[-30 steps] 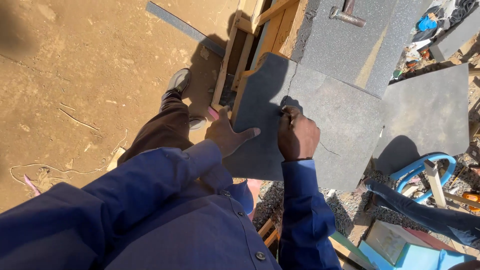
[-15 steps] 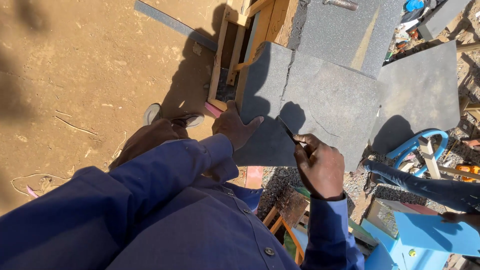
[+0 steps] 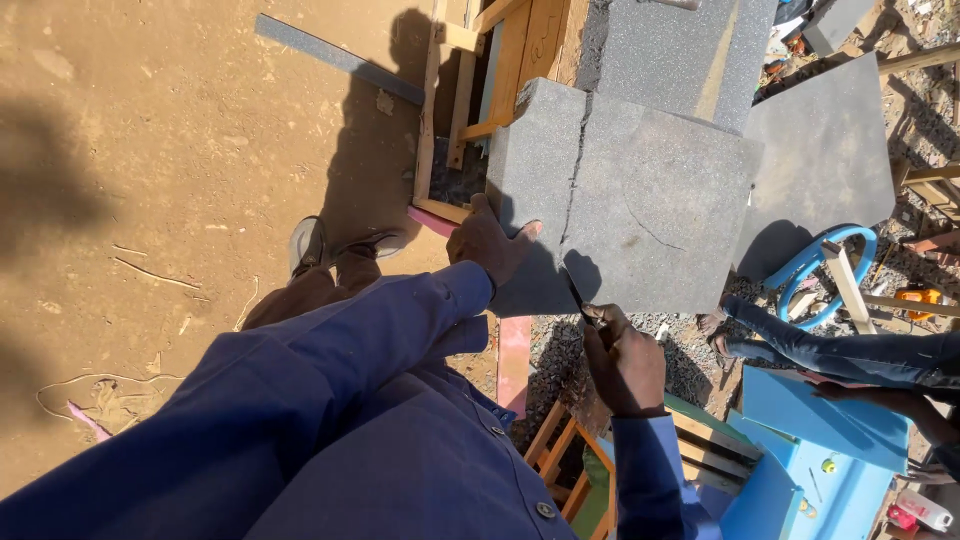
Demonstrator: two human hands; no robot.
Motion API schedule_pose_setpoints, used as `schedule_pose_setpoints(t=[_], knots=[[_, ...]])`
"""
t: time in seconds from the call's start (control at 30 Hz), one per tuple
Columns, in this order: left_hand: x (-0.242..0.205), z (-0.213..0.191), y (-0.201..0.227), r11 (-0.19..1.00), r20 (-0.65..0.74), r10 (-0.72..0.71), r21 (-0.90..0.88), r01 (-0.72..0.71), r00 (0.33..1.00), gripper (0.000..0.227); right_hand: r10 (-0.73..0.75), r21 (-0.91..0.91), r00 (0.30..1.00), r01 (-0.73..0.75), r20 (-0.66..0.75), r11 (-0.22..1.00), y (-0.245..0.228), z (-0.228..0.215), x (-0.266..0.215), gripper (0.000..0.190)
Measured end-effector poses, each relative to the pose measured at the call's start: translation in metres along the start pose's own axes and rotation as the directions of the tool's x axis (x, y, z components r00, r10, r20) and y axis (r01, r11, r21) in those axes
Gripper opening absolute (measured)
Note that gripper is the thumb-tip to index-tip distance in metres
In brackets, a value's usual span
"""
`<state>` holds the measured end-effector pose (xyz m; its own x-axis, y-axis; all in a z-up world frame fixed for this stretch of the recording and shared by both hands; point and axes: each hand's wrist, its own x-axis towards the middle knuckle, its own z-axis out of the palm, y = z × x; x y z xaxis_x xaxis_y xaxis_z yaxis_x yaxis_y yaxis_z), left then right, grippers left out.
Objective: Applying adhesive to foam pieces from a squeeze bottle, joining the pieces together, and trimming foam with a hacksaw blade.
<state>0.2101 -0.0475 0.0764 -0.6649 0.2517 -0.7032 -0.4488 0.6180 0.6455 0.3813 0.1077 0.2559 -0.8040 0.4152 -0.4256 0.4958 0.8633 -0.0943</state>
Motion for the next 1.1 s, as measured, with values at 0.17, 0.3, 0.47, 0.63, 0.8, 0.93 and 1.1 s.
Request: schedule_pose_setpoints(t=[0.17, 0.3, 0.47, 0.63, 0.8, 0.93, 1.1], knots=[[-0.009, -0.007, 0.003, 0.998, -0.017, 0.028, 0.060, -0.027, 0.999, 0.098, -0.040, -0.113, 0.994, 0.029, -0.103, 0.993, 0.024, 0.061, 0.026, 0.028], [-0.002, -0.004, -0.005, 0.995, -0.072, 0.063, -0.076, -0.068, 0.995, 0.105, 0.099, -0.198, 0.995, -0.095, 0.010, 0.976, 0.011, 0.092, 0.090, 0.026], [0.014, 0.014, -0.016, 0.996, -0.061, 0.056, -0.070, -0.060, 0.997, 0.111, 0.045, -0.156, 0.996, -0.057, -0.080, 0.986, 0.054, 0.102, -0.037, 0.036], [0.011, 0.009, -0.009, 0.998, -0.068, 0.049, -0.032, -0.051, 0.996, 0.112, 0.084, -0.134, 0.989, -0.100, -0.118, 0.986, 0.058, 0.109, -0.080, 0.038], [0.008, 0.003, -0.014, 0.998, -0.070, 0.064, -0.010, -0.065, 0.995, 0.097, 0.013, -0.078, 0.979, -0.029, -0.201, 0.997, 0.051, 0.155, 0.003, 0.017], [0.018, 0.016, -0.026, 0.983, -0.162, 0.141, -0.093, -0.158, 0.977, 0.088, 0.148, -0.131, 0.986, -0.157, -0.074, 0.979, 0.021, 0.123, -0.058, 0.032], [0.068, -0.035, -0.045, 0.980, -0.331, 0.078, -0.147, -0.133, 0.940, 0.101, 0.316, -0.181, 0.927, -0.282, 0.202, 0.942, 0.074, 0.172, -0.203, 0.034]])
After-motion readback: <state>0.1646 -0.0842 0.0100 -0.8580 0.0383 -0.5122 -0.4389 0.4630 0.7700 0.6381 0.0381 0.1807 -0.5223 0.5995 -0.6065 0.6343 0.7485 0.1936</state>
